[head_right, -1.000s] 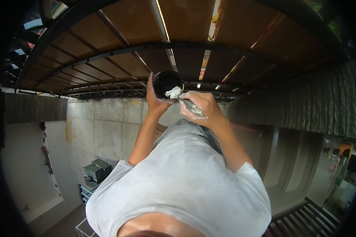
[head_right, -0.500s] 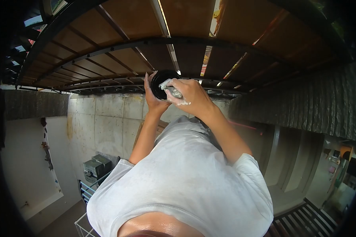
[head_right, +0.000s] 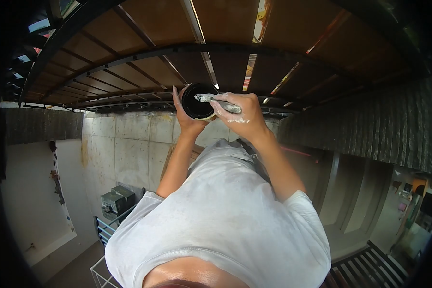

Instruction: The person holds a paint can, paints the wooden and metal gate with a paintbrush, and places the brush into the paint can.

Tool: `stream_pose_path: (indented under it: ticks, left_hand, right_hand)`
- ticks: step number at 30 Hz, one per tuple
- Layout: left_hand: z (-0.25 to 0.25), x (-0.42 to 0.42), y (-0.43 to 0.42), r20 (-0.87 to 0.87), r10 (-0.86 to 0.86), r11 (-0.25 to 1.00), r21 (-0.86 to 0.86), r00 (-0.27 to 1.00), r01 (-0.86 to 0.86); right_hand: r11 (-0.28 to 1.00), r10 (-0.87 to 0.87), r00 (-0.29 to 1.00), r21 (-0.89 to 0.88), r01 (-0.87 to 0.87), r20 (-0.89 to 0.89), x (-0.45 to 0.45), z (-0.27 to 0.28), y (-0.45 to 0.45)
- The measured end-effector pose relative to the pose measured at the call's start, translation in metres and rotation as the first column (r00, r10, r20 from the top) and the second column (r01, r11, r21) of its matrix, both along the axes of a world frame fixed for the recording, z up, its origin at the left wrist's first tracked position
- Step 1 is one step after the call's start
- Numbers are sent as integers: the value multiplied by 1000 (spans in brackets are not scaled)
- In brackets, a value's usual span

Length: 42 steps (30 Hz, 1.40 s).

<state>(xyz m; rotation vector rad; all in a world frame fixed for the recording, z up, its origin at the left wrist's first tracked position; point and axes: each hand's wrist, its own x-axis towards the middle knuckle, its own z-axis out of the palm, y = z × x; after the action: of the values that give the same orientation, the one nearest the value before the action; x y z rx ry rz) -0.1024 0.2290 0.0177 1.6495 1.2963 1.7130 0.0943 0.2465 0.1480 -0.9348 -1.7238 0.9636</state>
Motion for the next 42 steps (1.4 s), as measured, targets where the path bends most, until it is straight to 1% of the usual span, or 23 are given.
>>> stream_pose_path:
  ticks: [2, 3, 4, 6, 7, 8, 10, 11, 14, 15, 18, 19, 22, 25, 28, 30, 31, 37, 38, 40, 42]
  left_hand:
    - [-7, 4, 4, 17, 7, 1000, -4, 1000, -7]
    - [-5, 5, 5, -19, 28, 999, -16, 999, -28]
    - [-3, 6, 6, -54, 48, 998, -27, 997, -49]
    - [0, 8, 6, -89, 52, 996, -73, 995, -58]
    - [3, 7, 6, -90, 36, 994, -104, 995, -45]
    - [6, 7, 9, -90, 18, 991, -130, 996, -29]
    - [2, 6, 13, -118, 15, 992, -125, 993, -30]
    - [-2, 7, 14, -132, 12, 992, -122, 991, -28]
    - [-5, 8, 13, -161, 26, 974, -218, 987, -61]
    - [-4, 9, 13, -183, 32, 975, -211, 983, -71]
    - [-14, 7, 12, -139, 25, 969, -241, 990, -59]
    - [-17, 5, 10, -156, 32, 965, -251, 987, -71]
    - [-22, 1, 7, -135, 16, 969, -243, 991, -48]
    - [-20, -1, 6, -96, 7, 964, -264, 995, -32]
    - [-11, -5, 5, -150, -3, 962, -271, 989, -39]
    - [-13, -7, 6, -150, 0, 968, -247, 989, -37]
    - [-14, -7, 6, -148, 1, 971, -237, 989, -37]
    - [-14, -14, 6, -128, 4, 949, -313, 992, -44]
    - [-13, -14, 7, -124, 29, 961, -269, 992, -61]
    - [-1, -10, 10, -112, 84, 979, -173, 990, -102]
    - [-3, -12, 12, -84, 67, 982, -173, 994, -80]
  right_hand:
    - [997, -51, 995, -60, 46, -81, 9, -14, -4]
    - [967, -74, 989, -250, 41, -125, 15, -8, -9]
    - [949, -129, 966, -311, 55, -224, 19, -10, -11]
    - [900, -252, 881, -432, 61, -400, 26, -20, -14]
    - [851, -329, 845, -521, 72, -421, 30, -22, -13]
    - [830, -375, 796, -555, 59, -475, 35, -26, -13]
    - [794, -462, 677, -607, 28, -573, 45, -35, -11]
    - [809, -458, 651, -587, 24, -605, 49, -41, -11]
    - [816, -483, 579, -577, 27, -657, 62, -58, -7]
    - [821, -482, 550, -571, 10, -682, 68, -60, -5]
    - [835, -514, 465, -546, 75, -721, 77, -69, 1]
    - [847, -504, 470, -522, 104, -724, 82, -75, 4]
    - [846, -522, 495, -495, 197, -695, 85, -85, 12]
    - [882, -455, 582, -431, 191, -674, 78, -92, 23]
    - [899, -413, 678, -392, 195, -608, 61, -91, 34]
    - [903, -405, 732, -366, 226, -547, 51, -92, 41]
    - [916, -375, 751, -341, 211, -544, 53, -100, 47]
    - [894, -447, 600, -359, 268, -664, 91, -120, 51]
    - [891, -454, 576, -356, 282, -679, 98, -121, 48]
    - [894, -447, 572, -355, 272, -688, 107, -124, 40]
    - [902, -429, 592, -355, 244, -682, 106, -124, 39]
